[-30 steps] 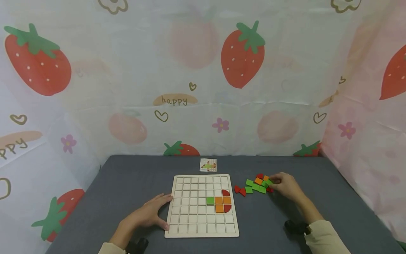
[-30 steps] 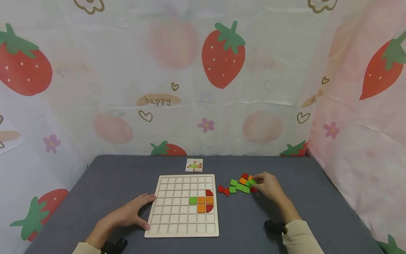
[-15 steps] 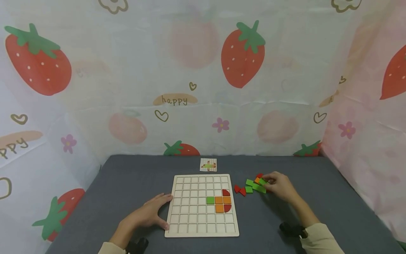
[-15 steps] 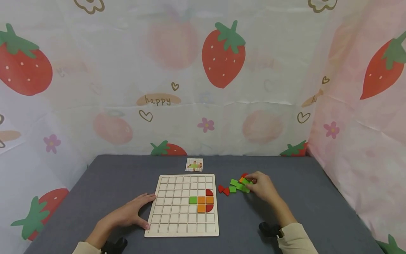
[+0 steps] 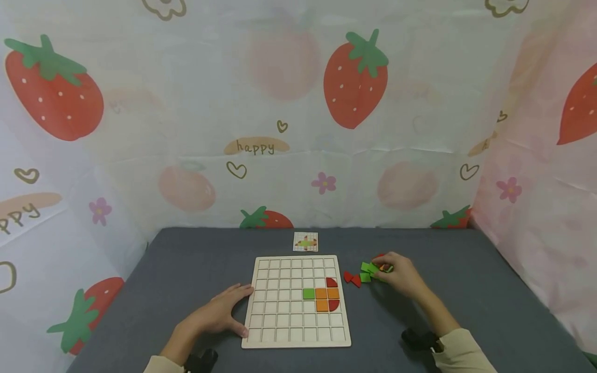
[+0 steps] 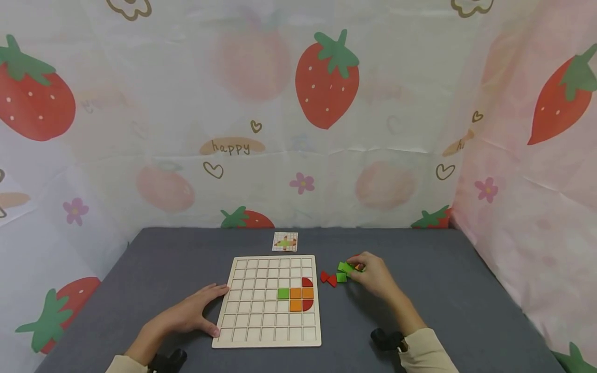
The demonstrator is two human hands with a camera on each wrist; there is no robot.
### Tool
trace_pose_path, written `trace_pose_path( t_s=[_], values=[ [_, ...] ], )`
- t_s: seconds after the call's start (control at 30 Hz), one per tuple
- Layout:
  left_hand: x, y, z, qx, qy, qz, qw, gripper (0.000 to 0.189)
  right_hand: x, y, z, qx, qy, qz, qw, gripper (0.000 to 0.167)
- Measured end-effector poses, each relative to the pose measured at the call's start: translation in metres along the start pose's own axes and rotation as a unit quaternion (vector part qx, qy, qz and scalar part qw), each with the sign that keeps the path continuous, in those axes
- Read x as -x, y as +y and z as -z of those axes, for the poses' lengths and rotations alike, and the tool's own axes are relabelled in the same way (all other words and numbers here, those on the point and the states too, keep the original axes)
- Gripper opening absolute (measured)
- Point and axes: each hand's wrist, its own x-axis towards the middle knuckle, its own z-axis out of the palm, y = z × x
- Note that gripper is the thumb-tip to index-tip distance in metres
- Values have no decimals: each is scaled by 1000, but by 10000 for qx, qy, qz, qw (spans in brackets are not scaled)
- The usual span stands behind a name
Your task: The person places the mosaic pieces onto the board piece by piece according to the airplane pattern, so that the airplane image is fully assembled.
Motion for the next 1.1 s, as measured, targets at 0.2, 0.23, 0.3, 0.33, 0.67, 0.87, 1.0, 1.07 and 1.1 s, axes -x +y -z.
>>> trace_pose_path(
  t_s=[0.2, 0.23, 0.3, 0.33, 0.67, 0.87, 1.0, 1.07, 1.1],
  values=[
    [0, 1, 1, -23, -23, 38, 10000, 104, -2, -8, -8, -168, -117, -11, 9998, 27],
    [0, 1, 1, -26, -19, 51, 10000, 105, -2, -9, -10, -184, -149, 16, 9997, 27],
    [0, 2, 1, -10, -19, 74, 10000, 104, -3, -12, -13, -258, -212, 56, 9994, 26],
    [0, 2, 1, -18, -16, 83, 10000, 104, -4, -13, -14, -291, -242, 57, 9993, 26],
    [-1, 0, 0, -32, -20, 123, 9999, 105, -4, -30, -31, -480, -417, 406, 9972, 26],
    [-1, 1, -1, -40, 5, 129, 9999, 105, -3, -43, -37, -369, -584, 380, 9969, 26],
    [-1, 1, -1, -76, 30, 127, 9999, 106, -4, -49, -42, -338, -686, 494, 9958, 26],
    [-1, 1, -1, -83, 26, 135, 9999, 106, -5, -51, -45, -363, -758, 556, 9949, 26],
    [-1, 1, -1, -91, 23, 131, 9999, 106, -6, -52, -47, -364, -791, 571, 9946, 26]
  ],
)
